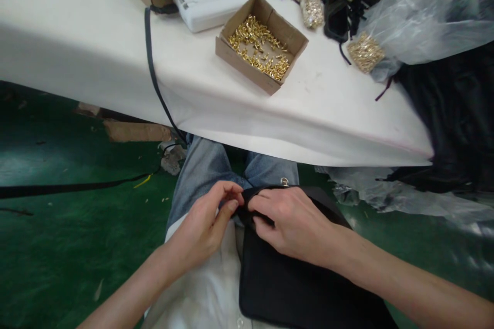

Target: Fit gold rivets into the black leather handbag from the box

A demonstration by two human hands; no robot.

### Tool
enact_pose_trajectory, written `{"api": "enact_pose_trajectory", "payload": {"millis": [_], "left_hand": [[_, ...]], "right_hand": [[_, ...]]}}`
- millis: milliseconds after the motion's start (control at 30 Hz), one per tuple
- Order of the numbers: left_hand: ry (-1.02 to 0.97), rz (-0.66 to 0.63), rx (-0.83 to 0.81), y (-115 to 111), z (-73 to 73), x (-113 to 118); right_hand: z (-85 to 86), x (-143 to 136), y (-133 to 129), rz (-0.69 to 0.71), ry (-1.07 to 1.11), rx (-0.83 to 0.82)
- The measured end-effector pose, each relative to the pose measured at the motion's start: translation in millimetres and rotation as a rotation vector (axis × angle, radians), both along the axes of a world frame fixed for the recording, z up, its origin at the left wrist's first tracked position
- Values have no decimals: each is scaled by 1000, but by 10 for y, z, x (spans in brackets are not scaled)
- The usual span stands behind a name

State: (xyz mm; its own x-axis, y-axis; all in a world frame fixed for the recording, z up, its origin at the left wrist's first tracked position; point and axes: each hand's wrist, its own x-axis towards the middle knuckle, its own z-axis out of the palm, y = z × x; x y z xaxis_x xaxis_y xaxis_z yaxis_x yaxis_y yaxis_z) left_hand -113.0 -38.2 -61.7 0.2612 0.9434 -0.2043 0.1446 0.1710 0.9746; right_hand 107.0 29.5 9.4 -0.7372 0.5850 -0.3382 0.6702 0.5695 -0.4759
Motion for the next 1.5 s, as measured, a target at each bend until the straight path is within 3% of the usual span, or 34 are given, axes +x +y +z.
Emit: {"api": "enact_pose_trajectory", "payload": {"millis": [100,233,333,500,700,833,1000,1100,1300,1400,1500], "left_hand": [[59,-56,143,21,102,-145],[57,-378,171,85,268,-251],[90,-414,183,139,251,-181],[161,-277,204,275,160,12],[407,-363,370,460,318,55],[349,-401,449,400,265,58],[278,-326,435,297,175,87],[416,-361,366,326,311,134],[844,-650,256,452,660,260],[859,-704,238,483,675,268],[832,-671,250,501,629,245]], "right_hand": [[206,-72,-48,-77,38,-15],[379,-135,-61,-157,83,-56],[267,-91,-43,-186,47,-57],[12,44,-116,-171,91,71],[-92,79,-289,-202,152,270],[-132,102,-363,-266,193,268],[-228,202,-412,-347,257,223],[-275,241,-419,-344,292,178],[-296,204,-417,-210,324,229],[-292,188,-422,-212,355,195],[-291,172,-413,-227,358,132]]}}
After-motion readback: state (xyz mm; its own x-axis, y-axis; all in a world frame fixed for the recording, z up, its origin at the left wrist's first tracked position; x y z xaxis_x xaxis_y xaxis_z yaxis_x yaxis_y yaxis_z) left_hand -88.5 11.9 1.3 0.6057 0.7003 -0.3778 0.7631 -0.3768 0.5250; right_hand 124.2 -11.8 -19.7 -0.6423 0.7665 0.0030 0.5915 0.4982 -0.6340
